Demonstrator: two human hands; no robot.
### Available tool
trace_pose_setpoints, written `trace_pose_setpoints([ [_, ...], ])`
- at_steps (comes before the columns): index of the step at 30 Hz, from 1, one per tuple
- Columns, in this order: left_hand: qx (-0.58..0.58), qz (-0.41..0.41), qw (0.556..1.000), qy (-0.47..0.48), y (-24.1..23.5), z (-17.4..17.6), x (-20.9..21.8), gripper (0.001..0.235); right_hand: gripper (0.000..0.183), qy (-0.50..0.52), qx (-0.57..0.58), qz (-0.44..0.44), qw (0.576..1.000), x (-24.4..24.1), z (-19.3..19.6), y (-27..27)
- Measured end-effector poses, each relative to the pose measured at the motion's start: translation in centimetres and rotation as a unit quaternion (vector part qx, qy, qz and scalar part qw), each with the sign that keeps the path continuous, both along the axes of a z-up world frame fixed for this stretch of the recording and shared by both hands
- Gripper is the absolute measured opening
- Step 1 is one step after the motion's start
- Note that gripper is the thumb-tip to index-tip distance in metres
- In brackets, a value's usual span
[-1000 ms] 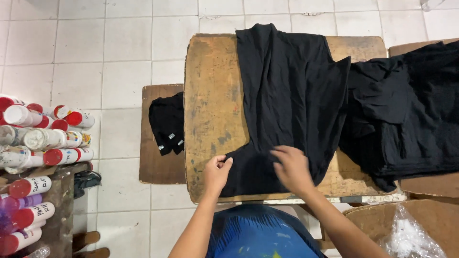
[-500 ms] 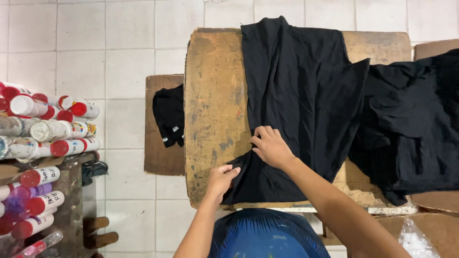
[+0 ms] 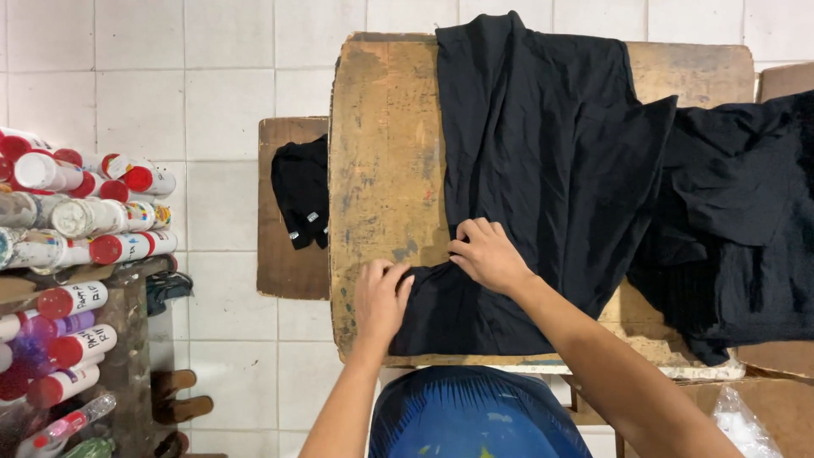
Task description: Applying heat-transfer labels to black shirts using a hand iron on a wooden workbench.
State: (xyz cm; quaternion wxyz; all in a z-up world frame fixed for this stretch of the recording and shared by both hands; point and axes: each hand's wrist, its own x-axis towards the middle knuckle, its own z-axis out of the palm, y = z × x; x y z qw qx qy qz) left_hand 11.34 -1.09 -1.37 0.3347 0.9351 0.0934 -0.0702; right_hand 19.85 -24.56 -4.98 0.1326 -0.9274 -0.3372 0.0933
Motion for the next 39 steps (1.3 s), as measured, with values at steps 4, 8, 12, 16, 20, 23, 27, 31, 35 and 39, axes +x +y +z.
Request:
trace_pose_setpoints([
  [4,0.114,-0.149,0.982,-0.023,1.2,-2.4,0.6,0.015,0.012,-0.018,-0.056,0.023,0.998,0.3,-0.6,0.1],
  [8,0.099,-0.146,0.984,0.018,1.9,-2.3,1.5,0.014,0.011,-0.06,-0.082,0.029,0.994,0.6,-1.9,-0.2],
  [12,0.094,-0.175,0.98,-0.009,1.9,-1.7,2.2,0.011,0.013,-0.074,-0.075,0.029,0.994,0.9,-1.4,0.0],
  [16,0.128,-0.259,0.957,-0.025,1.8,-2.4,2.5,0.016,0.012,-0.051,-0.05,0.043,0.997,0.7,0.6,0.3],
  [20,0.187,-0.297,0.934,-0.061,2.0,-5.0,2.2,0.018,0.01,-0.086,-0.069,0.053,0.992,0.5,0.2,-0.2],
  [23,0.144,-0.276,0.946,0.092,1.8,-0.6,3.4,0.022,0.008,-0.1,-0.056,0.05,0.992,0.7,-1.0,-0.2],
  [27,0.128,-0.23,0.949,0.173,2.5,-0.3,4.3,0.027,0.01,-0.128,-0.049,0.046,0.989,0.8,-1.8,0.4],
  [31,0.121,-0.201,0.95,0.207,2.1,-0.4,5.2,0.026,0.013,-0.141,0.032,0.055,0.988,-0.6,-0.3,1.1],
  [35,0.174,-0.205,0.943,0.196,1.8,-1.3,4.9,0.03,0.036,-0.146,0.055,0.108,0.982,-3.4,1.2,0.9],
  [39,0.21,-0.186,0.942,0.181,1.5,0.2,4.6,0.03,0.046,-0.101,0.005,0.095,0.99,-3.8,0.8,-0.3],
])
